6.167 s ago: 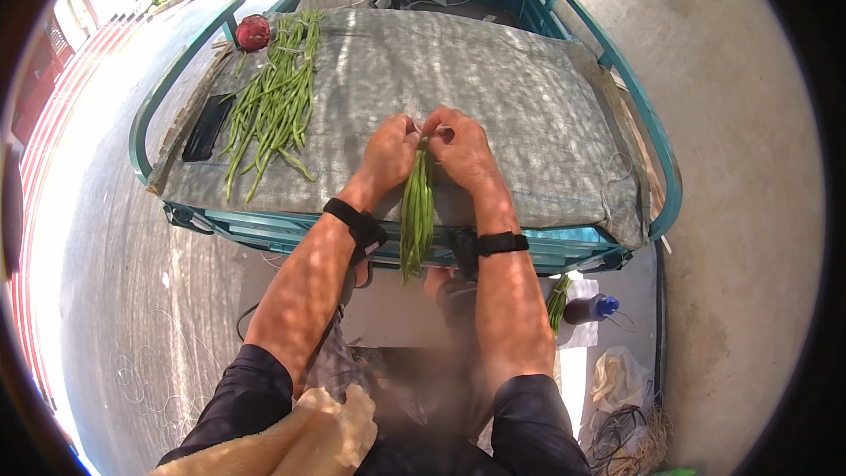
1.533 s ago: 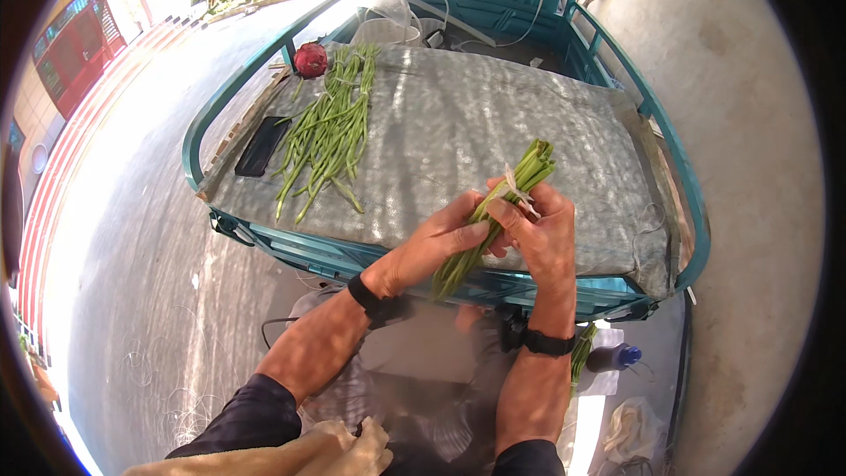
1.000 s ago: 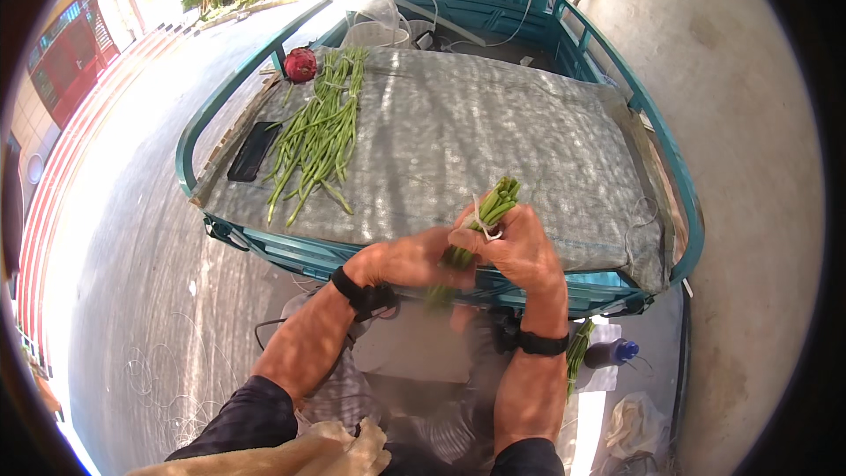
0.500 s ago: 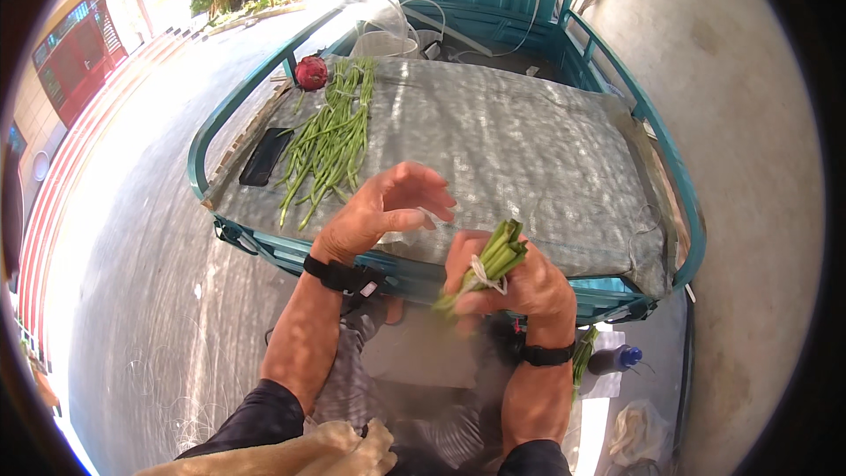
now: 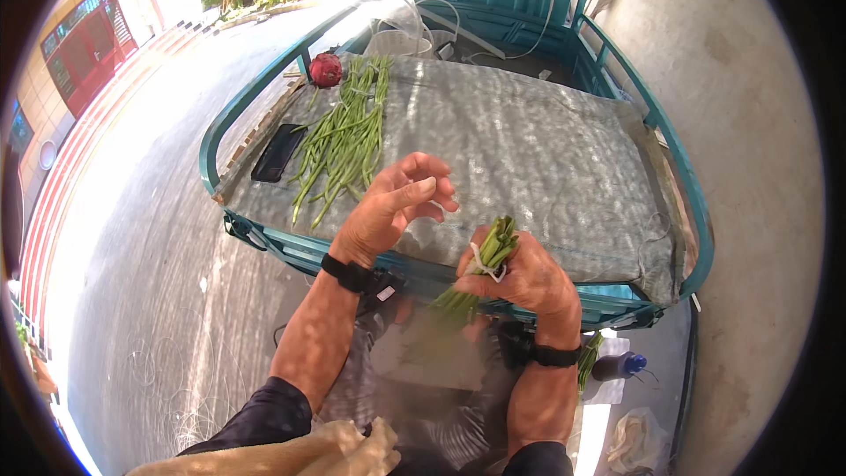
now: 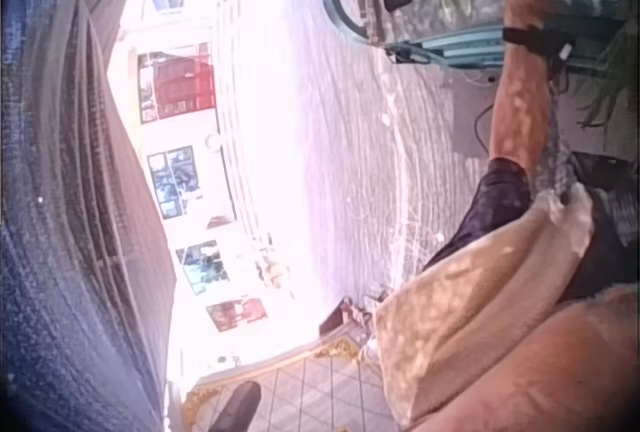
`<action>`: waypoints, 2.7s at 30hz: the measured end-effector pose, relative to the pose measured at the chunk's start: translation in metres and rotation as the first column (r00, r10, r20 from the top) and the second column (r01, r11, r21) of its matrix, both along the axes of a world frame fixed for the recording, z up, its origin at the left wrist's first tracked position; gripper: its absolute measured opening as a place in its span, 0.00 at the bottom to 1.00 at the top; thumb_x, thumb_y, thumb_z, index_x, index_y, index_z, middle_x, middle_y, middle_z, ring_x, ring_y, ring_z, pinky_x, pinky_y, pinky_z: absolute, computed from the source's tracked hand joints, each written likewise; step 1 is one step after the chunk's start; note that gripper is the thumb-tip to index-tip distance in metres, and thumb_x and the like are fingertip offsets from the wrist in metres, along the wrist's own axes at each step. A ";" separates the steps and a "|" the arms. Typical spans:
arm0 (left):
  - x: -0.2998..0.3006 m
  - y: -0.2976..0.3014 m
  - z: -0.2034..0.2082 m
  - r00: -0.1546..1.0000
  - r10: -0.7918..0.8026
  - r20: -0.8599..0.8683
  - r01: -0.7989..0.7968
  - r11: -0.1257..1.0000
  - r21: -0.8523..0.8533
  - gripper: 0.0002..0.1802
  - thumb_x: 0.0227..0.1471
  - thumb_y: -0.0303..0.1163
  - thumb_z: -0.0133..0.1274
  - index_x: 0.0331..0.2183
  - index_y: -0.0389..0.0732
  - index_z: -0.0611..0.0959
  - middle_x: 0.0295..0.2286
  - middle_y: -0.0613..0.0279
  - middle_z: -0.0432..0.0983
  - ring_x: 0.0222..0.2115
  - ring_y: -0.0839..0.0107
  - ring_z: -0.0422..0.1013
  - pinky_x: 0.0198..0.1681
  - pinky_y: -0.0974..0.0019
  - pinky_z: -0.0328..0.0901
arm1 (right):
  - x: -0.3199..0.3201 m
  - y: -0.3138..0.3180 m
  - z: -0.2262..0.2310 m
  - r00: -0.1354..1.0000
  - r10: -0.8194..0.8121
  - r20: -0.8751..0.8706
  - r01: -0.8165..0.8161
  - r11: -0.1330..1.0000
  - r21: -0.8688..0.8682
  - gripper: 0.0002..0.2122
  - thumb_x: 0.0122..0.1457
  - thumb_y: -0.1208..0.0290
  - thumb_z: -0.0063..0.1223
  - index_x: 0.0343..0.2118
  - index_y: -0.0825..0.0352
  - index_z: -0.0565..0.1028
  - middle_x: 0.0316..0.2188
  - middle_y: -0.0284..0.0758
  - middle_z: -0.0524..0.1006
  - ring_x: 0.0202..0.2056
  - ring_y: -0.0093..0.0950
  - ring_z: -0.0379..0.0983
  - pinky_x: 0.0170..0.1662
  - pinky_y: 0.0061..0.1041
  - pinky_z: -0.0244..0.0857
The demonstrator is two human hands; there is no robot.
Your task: The person is bundling green vegetables by hand using white string. They gather a group of stalks, wrap the string around them multiple times, and tie it into a knot.
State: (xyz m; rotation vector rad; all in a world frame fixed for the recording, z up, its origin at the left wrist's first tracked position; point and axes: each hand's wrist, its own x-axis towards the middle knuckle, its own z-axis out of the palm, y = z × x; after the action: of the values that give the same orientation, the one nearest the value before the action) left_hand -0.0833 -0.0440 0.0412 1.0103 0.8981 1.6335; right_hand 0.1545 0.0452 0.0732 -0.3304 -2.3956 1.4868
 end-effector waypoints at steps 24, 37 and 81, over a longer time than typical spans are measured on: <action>0.003 0.016 -0.020 0.981 0.179 -0.082 -0.192 0.957 -0.218 0.19 0.59 0.39 0.62 0.45 0.37 0.78 0.34 0.59 0.80 0.35 0.67 0.80 0.37 0.66 0.73 | -0.006 -0.004 -0.012 0.867 0.303 -0.396 -0.357 0.931 -0.068 0.11 0.49 0.78 0.74 0.32 0.70 0.80 0.29 0.37 0.78 0.29 0.26 0.76 0.28 0.22 0.69; 0.008 0.017 -0.025 0.943 0.165 -0.289 -0.231 0.950 -0.209 0.19 0.59 0.40 0.60 0.44 0.34 0.79 0.33 0.58 0.81 0.34 0.70 0.79 0.36 0.66 0.72 | -0.007 -0.015 0.003 0.982 0.155 -0.111 -0.173 0.968 -0.179 0.10 0.50 0.76 0.73 0.30 0.69 0.80 0.30 0.33 0.80 0.33 0.26 0.76 0.35 0.26 0.69; 0.073 0.010 -0.026 0.778 -0.303 -0.551 0.296 0.950 -0.104 0.26 0.59 0.43 0.63 0.49 0.35 0.75 0.34 0.61 0.78 0.32 0.70 0.72 0.39 0.62 0.69 | 0.001 0.005 -0.004 0.865 -0.483 -0.133 0.457 0.869 -0.188 0.11 0.56 0.68 0.72 0.35 0.70 0.82 0.24 0.26 0.77 0.22 0.13 0.67 0.23 0.16 0.56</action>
State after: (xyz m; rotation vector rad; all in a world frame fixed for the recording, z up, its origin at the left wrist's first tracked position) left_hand -0.0101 -0.0339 0.0147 1.5861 1.0562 1.0632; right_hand 0.1552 0.0500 0.0696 -0.7305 -1.8844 1.3946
